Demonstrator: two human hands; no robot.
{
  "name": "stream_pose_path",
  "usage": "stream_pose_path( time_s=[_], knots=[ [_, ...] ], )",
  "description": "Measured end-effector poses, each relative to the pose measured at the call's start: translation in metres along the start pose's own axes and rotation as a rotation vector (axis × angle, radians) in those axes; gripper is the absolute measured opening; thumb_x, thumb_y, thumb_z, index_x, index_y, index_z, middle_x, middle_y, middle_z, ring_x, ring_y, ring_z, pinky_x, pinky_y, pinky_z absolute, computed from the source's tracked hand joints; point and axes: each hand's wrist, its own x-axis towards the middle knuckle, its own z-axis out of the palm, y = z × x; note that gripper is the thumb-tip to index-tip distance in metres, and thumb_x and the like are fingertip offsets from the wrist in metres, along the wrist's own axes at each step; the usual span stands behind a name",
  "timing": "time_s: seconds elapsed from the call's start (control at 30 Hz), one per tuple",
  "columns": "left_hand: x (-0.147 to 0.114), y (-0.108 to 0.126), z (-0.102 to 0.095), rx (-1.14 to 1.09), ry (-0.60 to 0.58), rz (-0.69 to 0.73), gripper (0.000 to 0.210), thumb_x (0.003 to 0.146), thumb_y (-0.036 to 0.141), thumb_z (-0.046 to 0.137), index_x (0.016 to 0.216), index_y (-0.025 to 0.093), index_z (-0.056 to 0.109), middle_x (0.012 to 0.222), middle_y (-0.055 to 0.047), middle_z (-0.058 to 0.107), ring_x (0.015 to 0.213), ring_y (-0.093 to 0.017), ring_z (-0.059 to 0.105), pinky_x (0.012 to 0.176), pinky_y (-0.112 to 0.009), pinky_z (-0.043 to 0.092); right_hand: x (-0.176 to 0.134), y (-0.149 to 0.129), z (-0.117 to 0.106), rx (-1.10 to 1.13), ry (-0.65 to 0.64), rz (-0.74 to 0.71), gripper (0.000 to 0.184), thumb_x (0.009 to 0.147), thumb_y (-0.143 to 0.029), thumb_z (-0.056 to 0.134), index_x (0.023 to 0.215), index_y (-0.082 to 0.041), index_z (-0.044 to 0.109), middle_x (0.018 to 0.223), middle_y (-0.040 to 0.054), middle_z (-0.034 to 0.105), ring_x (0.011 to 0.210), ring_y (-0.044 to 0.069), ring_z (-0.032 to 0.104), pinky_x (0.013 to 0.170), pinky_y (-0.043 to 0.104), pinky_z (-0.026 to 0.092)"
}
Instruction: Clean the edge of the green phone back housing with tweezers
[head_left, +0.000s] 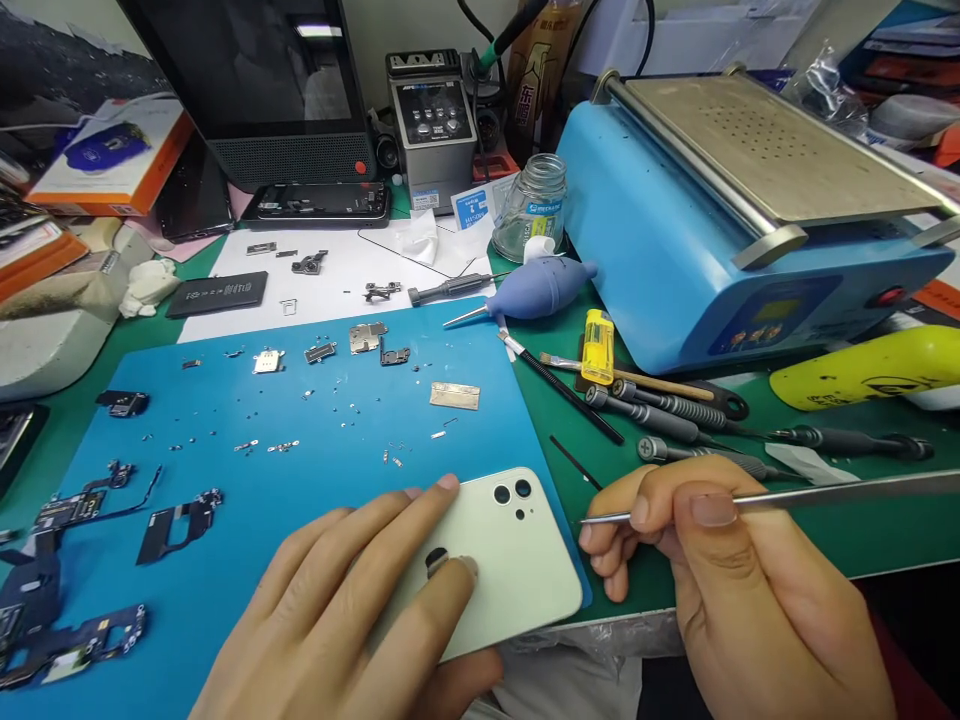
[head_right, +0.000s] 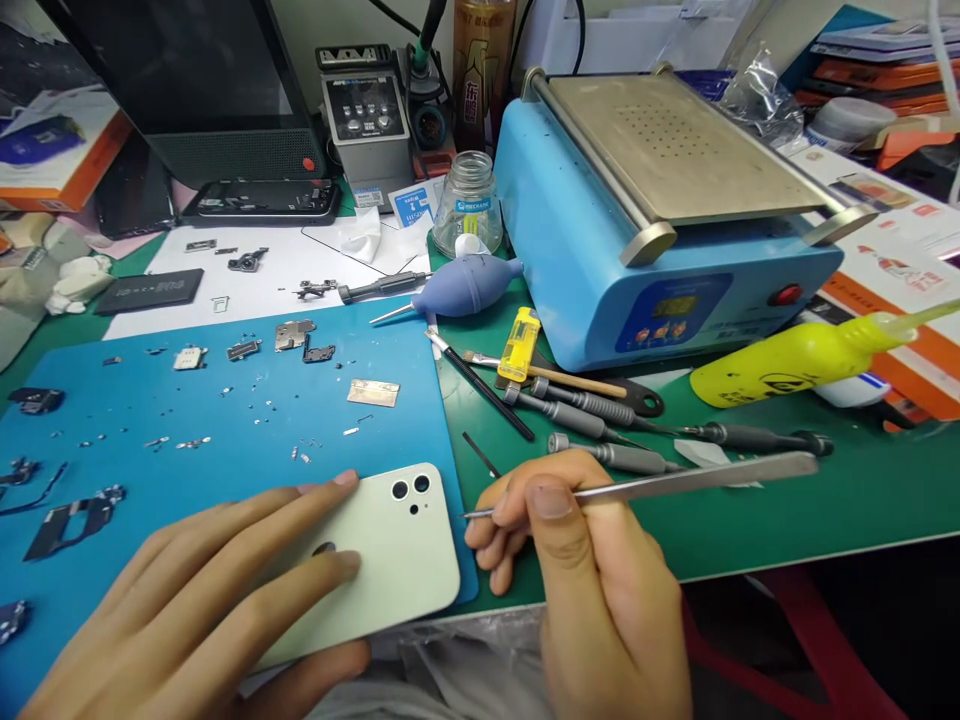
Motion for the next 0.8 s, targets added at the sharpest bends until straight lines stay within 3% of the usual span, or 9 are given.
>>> stream_pose_path(
  time_s=[0.17, 0.3, 0.37, 0.47, 0.6, 0.8],
  knots=[
    [-0.004, 0.000, 0.005, -0.024, 0.013, -0.010, 0.032, 0.119, 0.045, 0.068, 0.144, 0.024, 0.069, 0.163, -0.009, 0.077, 0.156, -0.028, 0.057, 0.126, -0.044, 0.041, -0.001, 0.001, -0.004, -0.049, -0.080, -0.077, 0.038, 0.121, -0.049, 0.066, 0.092, -0.029, 0.080, 0.081, 0.0019, 0.077, 0.069, 0.017, 0.078, 0.054, 0.023, 0.064],
    [-0.008, 0.005, 0.008, -0.103, 0.026, -0.066, 0.029, 0.119, 0.035, 0.067, 0.148, 0.030, 0.070, 0.171, 0.003, 0.073, 0.161, -0.025, 0.055, 0.139, -0.040, 0.032, -0.002, 0.005, -0.007, -0.108, -0.109, -0.088, 0.038, 0.124, -0.047, 0.063, 0.093, -0.028, 0.078, 0.081, -0.0009, 0.077, 0.066, 0.013, 0.076, 0.054, 0.020, 0.060],
    [-0.008, 0.012, 0.010, -0.145, 0.051, -0.138, 0.034, 0.117, 0.027, 0.069, 0.150, 0.036, 0.071, 0.174, 0.007, 0.070, 0.161, -0.021, 0.056, 0.139, -0.037, 0.032, -0.002, 0.006, -0.007, -0.130, -0.121, -0.078, 0.039, 0.124, -0.047, 0.062, 0.093, -0.029, 0.077, 0.081, -0.0019, 0.076, 0.068, 0.013, 0.076, 0.056, 0.020, 0.060],
    [-0.007, 0.021, 0.011, -0.171, 0.089, -0.186, 0.038, 0.113, 0.026, 0.075, 0.149, 0.037, 0.073, 0.172, 0.006, 0.071, 0.158, -0.018, 0.060, 0.136, -0.034, 0.036, -0.002, 0.006, -0.007, -0.161, -0.132, -0.087, 0.042, 0.125, -0.047, 0.061, 0.090, -0.029, 0.075, 0.079, -0.0023, 0.072, 0.073, 0.013, 0.076, 0.060, 0.021, 0.060],
    [-0.007, 0.017, 0.012, -0.153, 0.104, -0.152, 0.032, 0.114, 0.030, 0.075, 0.145, 0.035, 0.074, 0.166, 0.003, 0.076, 0.154, -0.020, 0.061, 0.133, -0.037, 0.037, -0.003, 0.006, -0.007, -0.204, -0.130, -0.098, 0.038, 0.125, -0.046, 0.060, 0.094, -0.030, 0.075, 0.085, -0.0028, 0.075, 0.070, 0.011, 0.073, 0.061, 0.021, 0.059],
    [-0.008, -0.003, 0.012, -0.088, 0.055, 0.015, 0.041, 0.110, 0.027, 0.078, 0.150, 0.036, 0.074, 0.171, 0.002, 0.072, 0.154, -0.023, 0.060, 0.127, -0.040, 0.040, -0.003, 0.008, -0.008, -0.233, -0.145, -0.129, 0.038, 0.127, -0.044, 0.057, 0.096, -0.029, 0.073, 0.086, -0.0043, 0.076, 0.066, 0.009, 0.071, 0.060, 0.019, 0.059]
  ],
)
